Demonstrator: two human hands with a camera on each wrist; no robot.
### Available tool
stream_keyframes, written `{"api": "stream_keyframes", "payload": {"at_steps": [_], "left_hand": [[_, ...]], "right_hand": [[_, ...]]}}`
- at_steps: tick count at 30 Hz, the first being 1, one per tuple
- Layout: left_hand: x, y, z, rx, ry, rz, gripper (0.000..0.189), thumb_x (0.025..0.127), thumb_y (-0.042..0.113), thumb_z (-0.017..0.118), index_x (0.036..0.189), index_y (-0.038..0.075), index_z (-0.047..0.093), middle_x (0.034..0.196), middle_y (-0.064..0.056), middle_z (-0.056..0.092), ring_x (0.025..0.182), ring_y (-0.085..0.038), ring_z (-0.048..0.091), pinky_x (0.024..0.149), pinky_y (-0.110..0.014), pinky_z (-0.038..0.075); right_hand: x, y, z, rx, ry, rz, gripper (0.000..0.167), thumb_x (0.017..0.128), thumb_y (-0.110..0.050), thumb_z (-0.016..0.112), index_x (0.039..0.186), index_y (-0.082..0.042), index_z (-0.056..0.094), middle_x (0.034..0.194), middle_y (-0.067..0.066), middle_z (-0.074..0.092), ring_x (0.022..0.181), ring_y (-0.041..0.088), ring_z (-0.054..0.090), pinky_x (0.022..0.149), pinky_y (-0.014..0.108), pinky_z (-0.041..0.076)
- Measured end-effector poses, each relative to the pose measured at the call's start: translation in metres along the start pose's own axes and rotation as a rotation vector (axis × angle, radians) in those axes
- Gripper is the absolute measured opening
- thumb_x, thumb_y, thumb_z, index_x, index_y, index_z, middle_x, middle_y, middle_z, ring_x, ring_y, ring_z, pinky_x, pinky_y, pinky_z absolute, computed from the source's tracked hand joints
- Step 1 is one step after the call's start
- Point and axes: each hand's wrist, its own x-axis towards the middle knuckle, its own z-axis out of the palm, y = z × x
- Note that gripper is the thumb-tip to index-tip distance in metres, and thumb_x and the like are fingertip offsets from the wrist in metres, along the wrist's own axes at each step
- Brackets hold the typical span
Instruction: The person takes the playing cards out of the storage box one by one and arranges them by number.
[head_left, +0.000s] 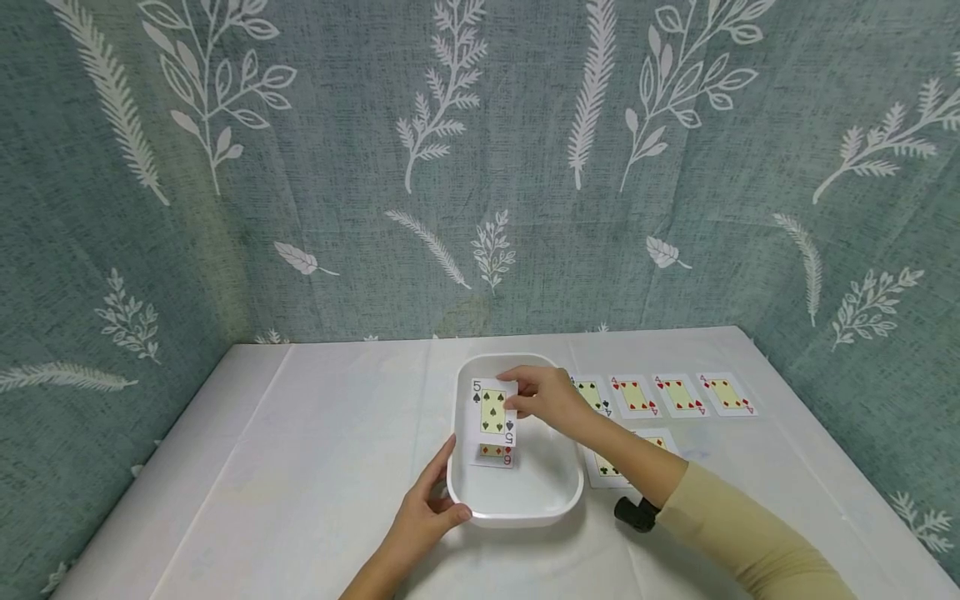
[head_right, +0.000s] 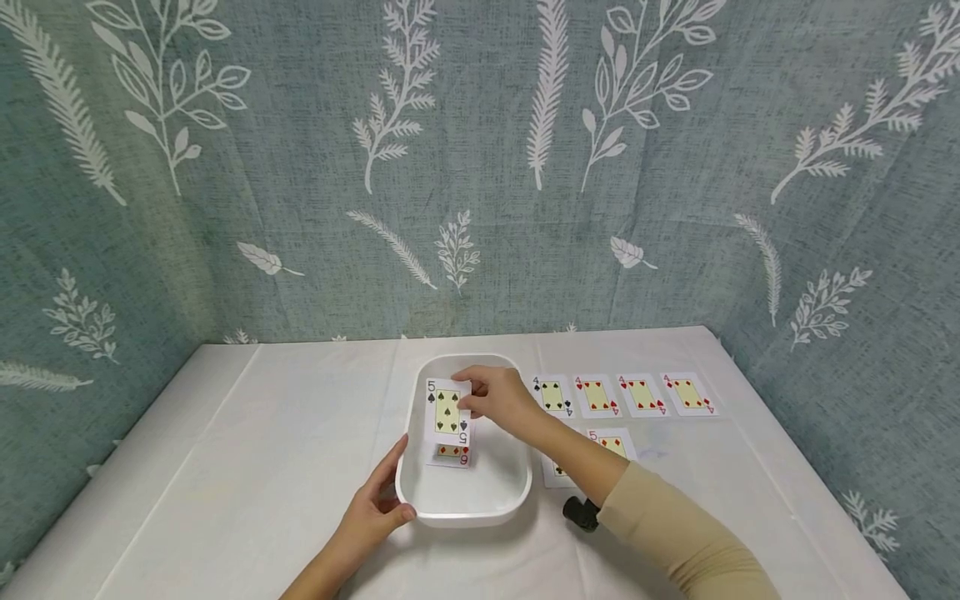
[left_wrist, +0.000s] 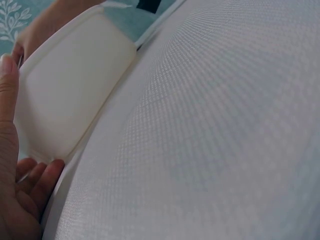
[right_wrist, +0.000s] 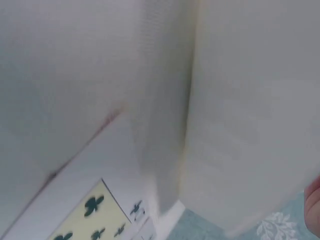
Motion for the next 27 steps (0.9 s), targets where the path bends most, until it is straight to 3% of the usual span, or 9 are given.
{"api": "stream_keyframes", "payload": {"at_steps": [12, 18, 27], "left_hand": [[-0.001, 0.0, 0.001, -0.002, -0.004, 0.015, 0.09, 0.076, 0.033, 0.074, 0.15, 0.013, 0.027, 0.129, -0.029, 0.049, 0.1, -0.028, 0.062, 0.08, -0.022, 0.055], [-0.001, -0.001, 0.0, -0.016, 0.002, 0.003, 0.091, 0.075, 0.035, 0.075, 0.15, 0.016, 0.027, 0.128, -0.026, 0.05, 0.097, -0.022, 0.062, 0.08, -0.023, 0.055], [0.0, -0.001, 0.001, -0.003, 0.021, 0.011, 0.09, 0.075, 0.036, 0.075, 0.15, 0.016, 0.028, 0.127, -0.024, 0.051, 0.102, -0.026, 0.059, 0.08, -0.023, 0.055]], "right_hand": [[-0.022, 0.005, -0.026, -0.045, 0.042, -0.004, 0.038, 0.083, -0.011, 0.071, 0.121, -0.005, 0.064, 0.08, 0.004, 0.067, 0.068, 0.012, 0.065, 0.066, 0.036, 0.058], [-0.034, 0.012, -0.044, -0.066, 0.073, -0.043, 0.037, 0.085, -0.01, 0.069, 0.121, -0.003, 0.063, 0.081, 0.006, 0.069, 0.068, 0.016, 0.063, 0.062, 0.031, 0.056], [-0.05, 0.015, -0.075, -0.124, 0.117, -0.007, 0.037, 0.086, -0.01, 0.068, 0.123, -0.005, 0.063, 0.077, 0.003, 0.067, 0.065, 0.018, 0.061, 0.055, 0.025, 0.05]]}}
